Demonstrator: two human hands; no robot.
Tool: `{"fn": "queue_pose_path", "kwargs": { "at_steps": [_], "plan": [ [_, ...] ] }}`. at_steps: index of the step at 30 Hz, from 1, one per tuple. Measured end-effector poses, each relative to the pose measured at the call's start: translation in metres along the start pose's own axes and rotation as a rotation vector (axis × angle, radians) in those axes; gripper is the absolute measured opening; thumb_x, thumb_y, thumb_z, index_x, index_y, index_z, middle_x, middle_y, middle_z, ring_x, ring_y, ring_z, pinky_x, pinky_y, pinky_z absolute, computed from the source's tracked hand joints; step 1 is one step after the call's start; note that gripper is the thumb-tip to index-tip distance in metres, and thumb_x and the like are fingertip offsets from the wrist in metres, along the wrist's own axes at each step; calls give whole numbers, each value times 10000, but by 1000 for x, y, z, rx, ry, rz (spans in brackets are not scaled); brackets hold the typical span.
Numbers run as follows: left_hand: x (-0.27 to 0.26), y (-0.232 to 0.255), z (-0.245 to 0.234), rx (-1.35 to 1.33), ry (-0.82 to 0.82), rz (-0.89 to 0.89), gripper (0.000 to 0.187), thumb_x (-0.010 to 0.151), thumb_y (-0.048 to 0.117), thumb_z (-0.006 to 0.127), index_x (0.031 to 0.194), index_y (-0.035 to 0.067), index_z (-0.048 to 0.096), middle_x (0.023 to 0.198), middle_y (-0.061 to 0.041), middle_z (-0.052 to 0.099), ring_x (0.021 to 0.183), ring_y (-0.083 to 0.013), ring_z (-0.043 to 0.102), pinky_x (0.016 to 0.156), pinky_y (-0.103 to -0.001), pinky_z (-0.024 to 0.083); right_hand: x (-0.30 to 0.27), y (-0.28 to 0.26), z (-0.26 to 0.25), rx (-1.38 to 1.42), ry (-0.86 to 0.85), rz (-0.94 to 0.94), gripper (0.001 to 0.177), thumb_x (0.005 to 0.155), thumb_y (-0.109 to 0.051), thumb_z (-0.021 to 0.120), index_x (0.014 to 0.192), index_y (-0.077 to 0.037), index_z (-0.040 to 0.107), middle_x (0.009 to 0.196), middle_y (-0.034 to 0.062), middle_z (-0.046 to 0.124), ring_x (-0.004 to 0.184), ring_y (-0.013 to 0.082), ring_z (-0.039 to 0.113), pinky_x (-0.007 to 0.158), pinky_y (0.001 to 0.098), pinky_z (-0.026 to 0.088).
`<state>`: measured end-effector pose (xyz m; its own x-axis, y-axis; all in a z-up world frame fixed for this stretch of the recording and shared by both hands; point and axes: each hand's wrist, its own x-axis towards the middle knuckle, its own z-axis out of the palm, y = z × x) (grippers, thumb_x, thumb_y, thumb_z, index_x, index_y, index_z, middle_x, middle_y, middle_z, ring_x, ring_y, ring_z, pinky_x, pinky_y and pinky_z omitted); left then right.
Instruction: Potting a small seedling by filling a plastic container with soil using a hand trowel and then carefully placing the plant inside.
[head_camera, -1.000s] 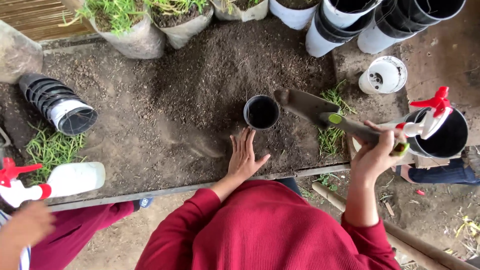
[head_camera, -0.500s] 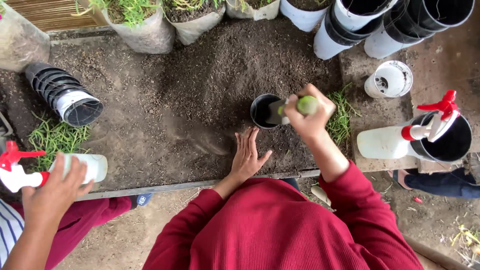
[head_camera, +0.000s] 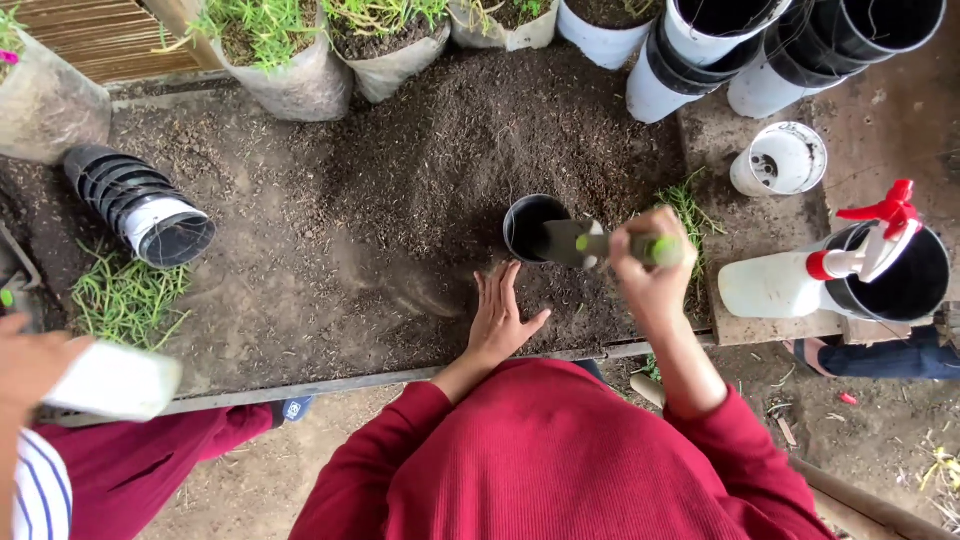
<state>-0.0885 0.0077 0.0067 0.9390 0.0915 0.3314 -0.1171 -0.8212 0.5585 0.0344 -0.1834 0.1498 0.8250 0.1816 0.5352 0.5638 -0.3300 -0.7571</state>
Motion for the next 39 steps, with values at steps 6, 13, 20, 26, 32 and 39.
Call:
{"fn": "queue_pose_path", "kwargs": {
  "at_steps": [6,13,20,26,32,39],
  "plan": [
    [0,-1,-1,11,20,-5,986,799,459,783,1523,11,286,1456,-214,418,1368,-385,456,1146,-666,245,-10,-73,-19,-258,-371,-39,224,842,-114,837,1034,-55,737,881,174,757,791,347,757,715,464,633],
    [-4,-3,-1,-51,1,-44,989,784,373,827,1521,1,282,1444,-224,418,1351,-401,458,1156,-671,217,-75,3,-93,-204,161,98,141,923,-153,695,978,-111,818,713,72,706,678,227,689,757,323,545],
    [14,-11,9,-237,90,-97,1042,780,382,832,1536,-10,231,1480,-256,369,1403,-433,386,1154,-703,150,-93,-8,-83,176,463,656,216,1118,-179,525,1134,-49,698,800,239,658,711,291,713,694,401,626],
    [68,0,22,-430,270,-123,1239,700,419,889,1568,-41,133,1560,-327,257,1438,-484,325,1166,-661,228,-88,-28,-84,272,116,678,391,1047,-259,520,1322,5,608,892,304,681,812,399,725,806,562,599],
    [75,0,-23,-535,364,-163,1262,636,364,966,1532,-23,167,1497,-336,326,1396,-470,397,1176,-594,296,-93,-42,-102,773,-304,1009,609,790,-56,515,1397,-39,562,1271,343,617,1152,483,615,982,648,477],
    [37,-4,-126,-456,540,-406,1339,574,234,1025,1553,164,114,1493,-299,333,1397,-413,411,1145,-563,346,-96,-2,-63,-123,-745,1051,543,967,-221,637,1425,-339,369,637,147,662,448,291,648,377,361,436]
  ]
}}
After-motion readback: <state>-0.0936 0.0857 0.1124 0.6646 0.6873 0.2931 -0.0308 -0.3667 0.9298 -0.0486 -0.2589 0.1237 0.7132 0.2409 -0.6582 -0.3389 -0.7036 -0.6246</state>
